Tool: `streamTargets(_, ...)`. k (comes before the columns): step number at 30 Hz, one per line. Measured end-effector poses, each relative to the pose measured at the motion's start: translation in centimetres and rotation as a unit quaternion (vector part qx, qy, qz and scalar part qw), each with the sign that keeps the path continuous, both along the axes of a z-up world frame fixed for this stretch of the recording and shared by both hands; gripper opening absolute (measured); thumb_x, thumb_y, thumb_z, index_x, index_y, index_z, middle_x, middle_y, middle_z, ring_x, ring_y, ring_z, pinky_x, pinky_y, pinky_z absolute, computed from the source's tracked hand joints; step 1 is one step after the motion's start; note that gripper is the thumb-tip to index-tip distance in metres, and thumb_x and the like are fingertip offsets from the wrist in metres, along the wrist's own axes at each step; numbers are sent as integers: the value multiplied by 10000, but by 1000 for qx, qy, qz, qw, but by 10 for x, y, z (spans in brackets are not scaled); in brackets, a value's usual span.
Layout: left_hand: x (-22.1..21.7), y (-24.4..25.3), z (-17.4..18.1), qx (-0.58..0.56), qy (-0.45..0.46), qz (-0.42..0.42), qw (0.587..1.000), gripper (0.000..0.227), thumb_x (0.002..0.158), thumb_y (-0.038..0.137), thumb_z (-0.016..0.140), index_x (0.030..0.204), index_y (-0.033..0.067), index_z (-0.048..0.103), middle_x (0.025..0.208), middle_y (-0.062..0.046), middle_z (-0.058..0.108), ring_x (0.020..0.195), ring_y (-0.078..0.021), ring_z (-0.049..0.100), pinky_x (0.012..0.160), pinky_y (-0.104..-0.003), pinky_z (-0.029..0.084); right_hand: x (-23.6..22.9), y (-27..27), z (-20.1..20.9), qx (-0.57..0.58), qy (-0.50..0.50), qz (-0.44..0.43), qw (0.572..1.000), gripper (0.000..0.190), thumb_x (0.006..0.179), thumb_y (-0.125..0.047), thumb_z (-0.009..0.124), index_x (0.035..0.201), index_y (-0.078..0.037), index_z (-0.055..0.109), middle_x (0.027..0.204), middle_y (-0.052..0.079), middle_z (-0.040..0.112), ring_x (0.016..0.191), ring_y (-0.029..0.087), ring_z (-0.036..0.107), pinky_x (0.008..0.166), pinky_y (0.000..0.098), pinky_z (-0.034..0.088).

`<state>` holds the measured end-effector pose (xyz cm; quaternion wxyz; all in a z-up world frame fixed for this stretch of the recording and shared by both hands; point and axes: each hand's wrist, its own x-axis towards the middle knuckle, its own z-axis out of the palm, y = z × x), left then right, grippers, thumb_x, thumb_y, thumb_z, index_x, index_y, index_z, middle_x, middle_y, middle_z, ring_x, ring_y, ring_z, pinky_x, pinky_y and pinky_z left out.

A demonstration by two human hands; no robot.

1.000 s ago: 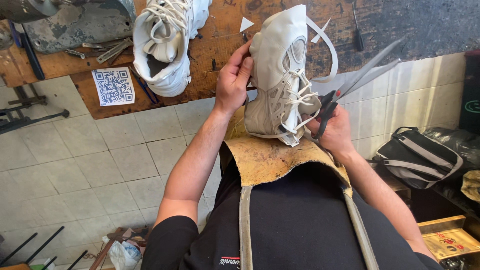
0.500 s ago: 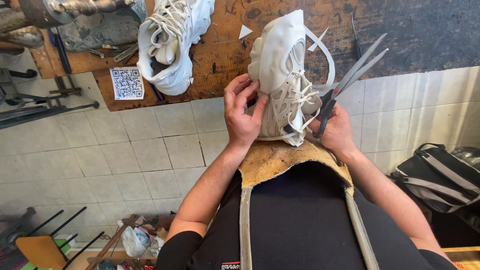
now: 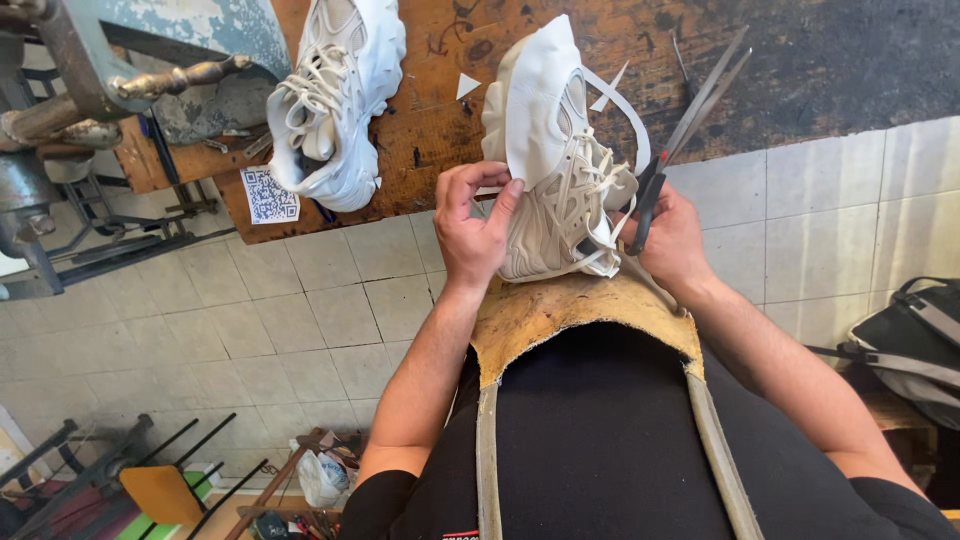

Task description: The person uses scissors to trim excess white material from the side of a white sneaker. They repeatedly cut small sections along the shoe's edge and peel away the trimmed pieces by hand.

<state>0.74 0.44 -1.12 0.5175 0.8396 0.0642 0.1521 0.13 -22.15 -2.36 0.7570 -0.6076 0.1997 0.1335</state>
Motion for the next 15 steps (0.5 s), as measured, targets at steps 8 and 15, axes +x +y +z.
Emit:
streamTargets(8,29,10,17,-9,-32,-144,989,166,899,135,827,1059,176,804,877,-5,749,892,-157,635,894,-310,540,-3,-6,-23,16,39,-34,999,313,744,-27,942,914,-82,686,654,28,673,523,79,652,519,166,528)
streamTargets(15,39,17,19,-68,-20,-150,986,186,840,138,879,1009,145,799,802,-8,720,750,-138,650,766,-290,578,-8,-11,-37,-9,33,-30,999,309,753,-3,925,913,-76,671,634,30,655,524,81,647,521,166,519)
